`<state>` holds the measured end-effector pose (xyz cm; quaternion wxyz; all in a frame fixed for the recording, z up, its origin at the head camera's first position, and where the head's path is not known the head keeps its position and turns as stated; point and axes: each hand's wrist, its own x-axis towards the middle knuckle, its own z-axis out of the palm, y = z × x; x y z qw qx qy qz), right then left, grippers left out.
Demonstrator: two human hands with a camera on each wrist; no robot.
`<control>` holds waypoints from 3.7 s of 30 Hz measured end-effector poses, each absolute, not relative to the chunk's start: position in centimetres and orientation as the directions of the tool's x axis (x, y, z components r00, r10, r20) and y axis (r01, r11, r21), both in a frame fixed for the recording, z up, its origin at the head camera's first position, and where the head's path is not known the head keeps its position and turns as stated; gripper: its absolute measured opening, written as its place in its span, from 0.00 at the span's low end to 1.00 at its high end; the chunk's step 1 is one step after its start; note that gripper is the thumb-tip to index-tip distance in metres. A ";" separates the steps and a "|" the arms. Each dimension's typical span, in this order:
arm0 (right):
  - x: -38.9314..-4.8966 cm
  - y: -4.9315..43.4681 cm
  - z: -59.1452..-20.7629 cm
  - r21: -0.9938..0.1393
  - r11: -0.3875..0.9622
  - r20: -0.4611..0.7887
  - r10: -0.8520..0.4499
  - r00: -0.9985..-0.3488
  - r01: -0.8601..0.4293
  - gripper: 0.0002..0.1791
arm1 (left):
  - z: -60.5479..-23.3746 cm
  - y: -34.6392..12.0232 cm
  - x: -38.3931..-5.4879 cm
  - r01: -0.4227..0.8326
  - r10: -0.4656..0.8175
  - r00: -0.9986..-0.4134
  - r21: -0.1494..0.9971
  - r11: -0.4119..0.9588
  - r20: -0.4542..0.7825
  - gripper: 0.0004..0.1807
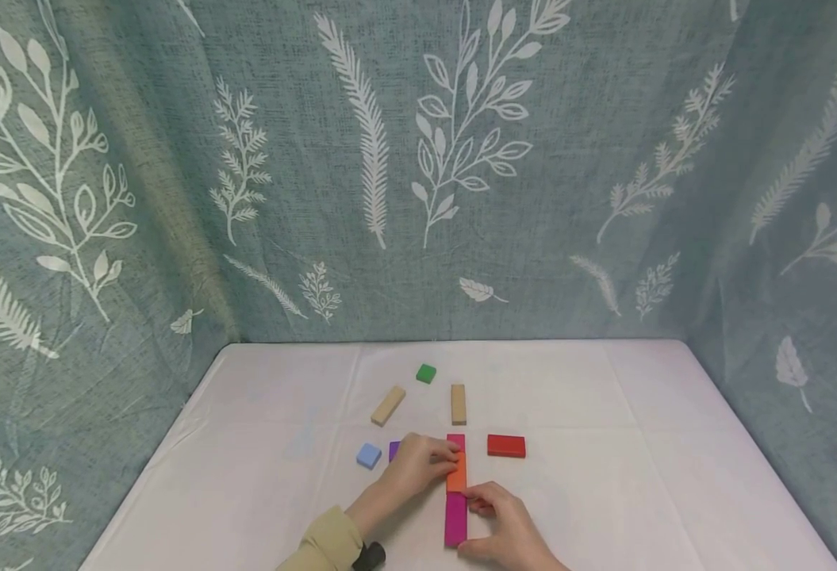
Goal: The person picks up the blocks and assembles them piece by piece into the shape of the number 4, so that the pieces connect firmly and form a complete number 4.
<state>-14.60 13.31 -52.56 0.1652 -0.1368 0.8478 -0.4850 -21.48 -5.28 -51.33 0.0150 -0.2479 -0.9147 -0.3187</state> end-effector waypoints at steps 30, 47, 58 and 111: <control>-14.5 13.1 -52.7 -0.826 0.547 -0.104 -0.382 -0.918 -0.134 0.36 | -51.3 -5.2 -21.3 0.448 0.440 -0.882 0.582 0.678 0.166 0.04; -14.5 12.9 -52.7 -0.824 0.557 -0.137 -0.370 -0.919 -0.102 0.37 | -51.3 -5.2 -21.3 0.447 0.435 -0.884 0.577 0.683 0.170 0.04; -14.4 12.9 -52.7 -0.827 0.551 -0.124 -0.372 -0.920 -0.112 0.37 | -51.2 -5.2 -21.3 0.454 0.434 -0.883 0.566 0.688 0.179 0.04; -15.0 14.5 -48.7 -0.889 0.390 0.104 -0.340 -0.935 -0.241 0.30 | -51.1 -5.1 -21.3 0.424 0.422 -0.895 0.576 0.699 0.147 0.04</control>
